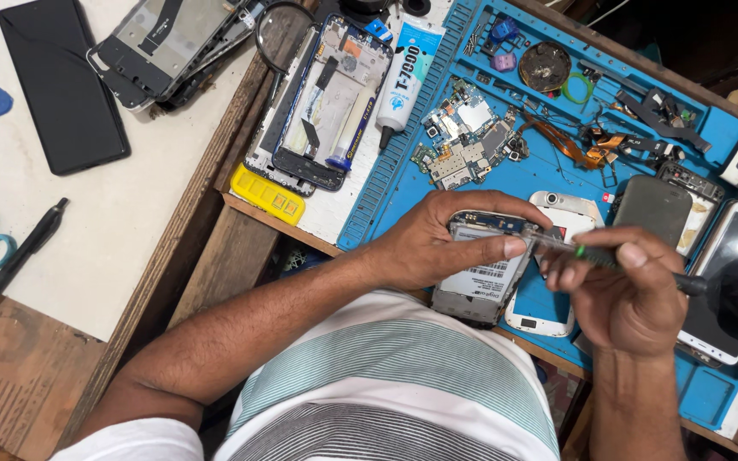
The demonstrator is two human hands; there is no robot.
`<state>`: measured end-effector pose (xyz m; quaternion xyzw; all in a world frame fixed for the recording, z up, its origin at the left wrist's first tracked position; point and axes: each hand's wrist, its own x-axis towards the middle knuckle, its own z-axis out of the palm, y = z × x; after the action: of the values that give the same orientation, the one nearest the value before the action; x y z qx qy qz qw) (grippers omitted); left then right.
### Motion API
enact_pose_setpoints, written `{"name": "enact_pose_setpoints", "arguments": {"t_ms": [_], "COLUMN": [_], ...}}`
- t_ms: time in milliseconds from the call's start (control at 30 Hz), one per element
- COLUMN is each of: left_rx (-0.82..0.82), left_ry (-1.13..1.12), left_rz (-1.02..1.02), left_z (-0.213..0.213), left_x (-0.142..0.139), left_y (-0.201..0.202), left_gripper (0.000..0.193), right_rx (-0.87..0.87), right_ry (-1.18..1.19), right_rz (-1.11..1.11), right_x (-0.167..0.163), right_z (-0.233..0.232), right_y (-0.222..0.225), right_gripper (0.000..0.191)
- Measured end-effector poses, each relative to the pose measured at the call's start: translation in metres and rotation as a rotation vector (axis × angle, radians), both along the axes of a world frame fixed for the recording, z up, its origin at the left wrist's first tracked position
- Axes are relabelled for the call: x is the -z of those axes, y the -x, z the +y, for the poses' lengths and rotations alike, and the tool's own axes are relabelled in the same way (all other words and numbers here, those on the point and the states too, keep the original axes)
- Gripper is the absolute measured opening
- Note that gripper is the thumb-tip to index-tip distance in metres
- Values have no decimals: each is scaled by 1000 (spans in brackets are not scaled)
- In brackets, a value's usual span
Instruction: The person disassembles a smartphone using a screwdriver, removes the battery and internal components, then reassembles the device by placing the battery back and closing the casing. The workspace contains multiple disassembled phones and tools.
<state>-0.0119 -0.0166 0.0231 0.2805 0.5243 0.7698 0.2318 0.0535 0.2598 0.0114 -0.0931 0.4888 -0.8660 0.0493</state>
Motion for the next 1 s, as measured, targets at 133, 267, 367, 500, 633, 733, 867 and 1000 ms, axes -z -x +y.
{"name": "enact_pose_setpoints", "arguments": {"t_ms": [133, 267, 367, 500, 633, 733, 867, 1000], "left_rx": [-35, -32, -32, -12, -36, -21, -2, 7], "left_ry": [51, 84, 122, 241, 197, 194, 140, 120], "left_rz": [13, 66, 98, 116, 173, 170, 202, 207], "left_z": [1, 1, 4, 4, 4, 4, 2, 0], "left_x": [0, -1, -1, 0, 2, 3, 3, 3], "left_y": [2, -1, -4, -5, -5, -5, -5, -5], "left_gripper": [39, 52, 53, 52, 52, 52, 51, 50], "right_rx": [84, 465, 544, 543, 568, 585, 602, 615], "right_ry": [-93, -867, -1304, -1286, -1329, -1270, -1233, -1166], "right_rz": [99, 468, 640, 555, 643, 648, 664, 670], "right_x": [-20, -41, -53, -57, -52, -46, -40, -40], "right_z": [-22, -52, -66, -73, -69, -65, -64, -65], "right_y": [-1, -1, 1, -1, -4, -6, -8, -7], "right_gripper": [30, 16, 28, 26, 25, 24, 24, 24]}}
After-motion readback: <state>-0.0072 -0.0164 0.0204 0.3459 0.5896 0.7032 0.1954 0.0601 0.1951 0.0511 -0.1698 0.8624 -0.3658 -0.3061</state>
